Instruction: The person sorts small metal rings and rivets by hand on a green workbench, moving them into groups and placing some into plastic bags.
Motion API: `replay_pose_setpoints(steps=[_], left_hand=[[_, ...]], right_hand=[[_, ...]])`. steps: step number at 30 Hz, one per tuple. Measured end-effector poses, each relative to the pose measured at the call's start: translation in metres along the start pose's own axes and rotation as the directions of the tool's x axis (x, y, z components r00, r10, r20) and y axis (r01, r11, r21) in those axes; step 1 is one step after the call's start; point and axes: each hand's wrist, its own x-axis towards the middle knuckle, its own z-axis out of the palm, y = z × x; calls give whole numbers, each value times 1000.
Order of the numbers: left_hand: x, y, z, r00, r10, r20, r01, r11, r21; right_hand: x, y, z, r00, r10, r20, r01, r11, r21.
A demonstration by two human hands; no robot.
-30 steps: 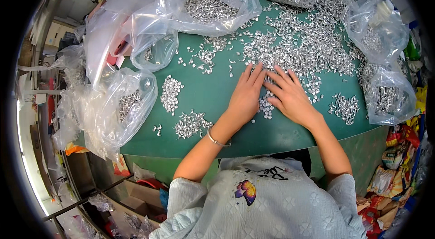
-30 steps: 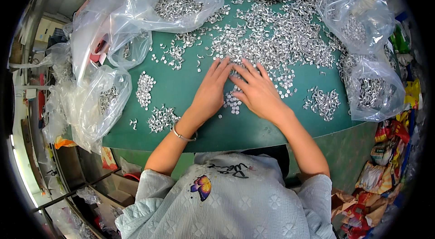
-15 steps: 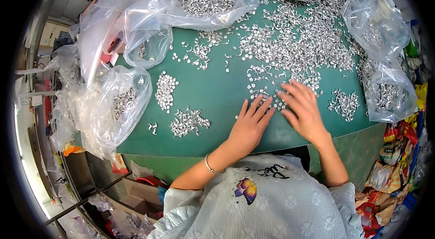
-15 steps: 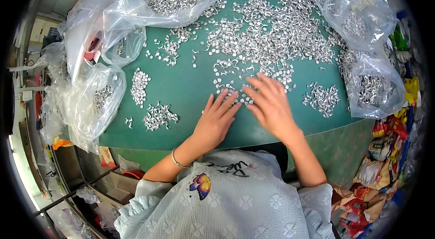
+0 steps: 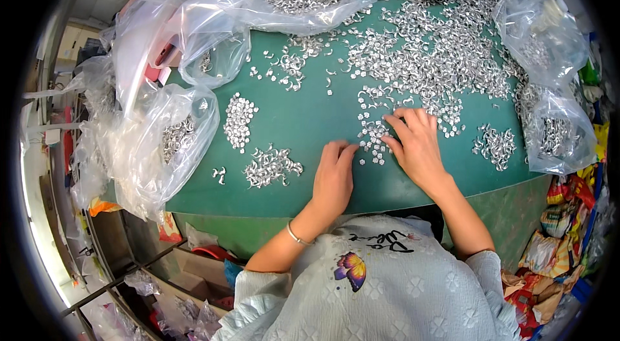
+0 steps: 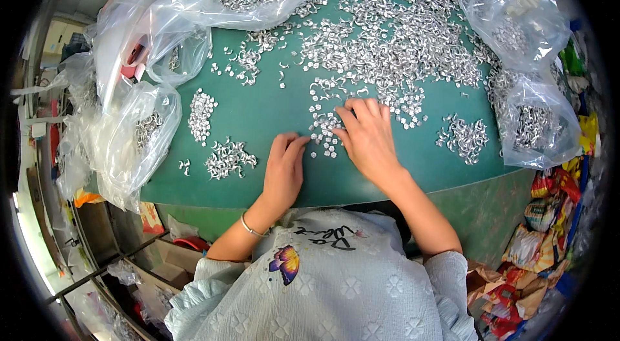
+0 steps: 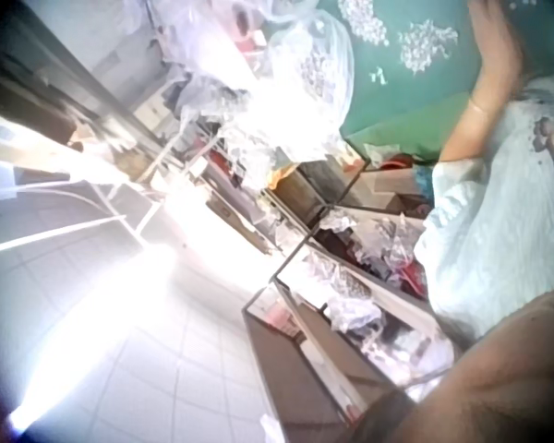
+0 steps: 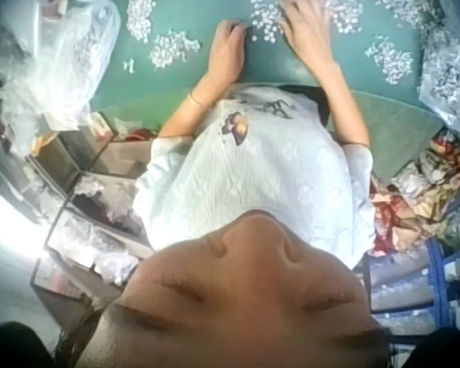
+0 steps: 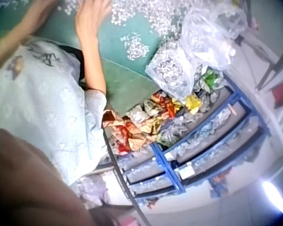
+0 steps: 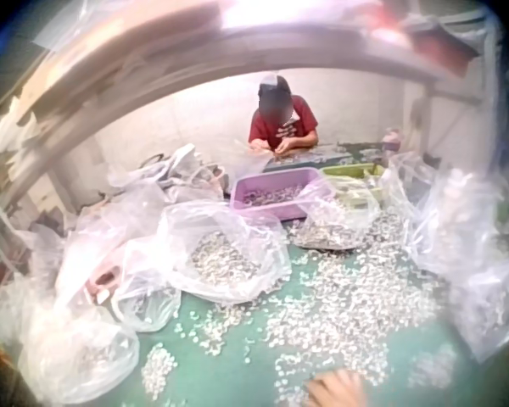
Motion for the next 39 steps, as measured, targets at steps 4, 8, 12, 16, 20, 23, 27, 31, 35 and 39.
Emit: replay_pose_setpoints(steps=[4,8,12,16,20,23,27,31,35,39], left_hand=[[29,5,-1,1000,-4,-22,1,988,-156],[49,8,-3,993,118,21,-119,988,100],[56,1,2,992,96,81,-105,986,127],[58,-6,2,993,115,38,-116,993,27],[53,-8,1,997,68,-41,-71,994,-81],[47,2,-9,999,30,16,-29,998,-55],[32,12,-14,998,19,54,-20,1000,13],[22,11,-7,999,29,19,-29,1000,8],[18,14,-8,999,18,41,-18,1000,5],[13,7,-11,1000,15,18,-15,1000,13]], right_hand=[[-2,5,4,1000,-16,26,17,999,-34],[-1,2,3,1000,13,-22,-15,998,-67],[6,-4,7,1000,-4,13,6,996,-93],[4,3,2,1000,27,-1,-27,998,-65],[-6,0,-24,996,92,1,-92,995,-33],[-26,-1,-44,978,37,204,-48,998,50],[-36,-4,-49,967,89,241,-77,995,-56],[-10,-13,-21,997,15,71,-15,1000,0],[1,-10,8,999,-41,31,42,998,-35],[-7,-4,-18,1000,-28,-11,28,999,-26]])
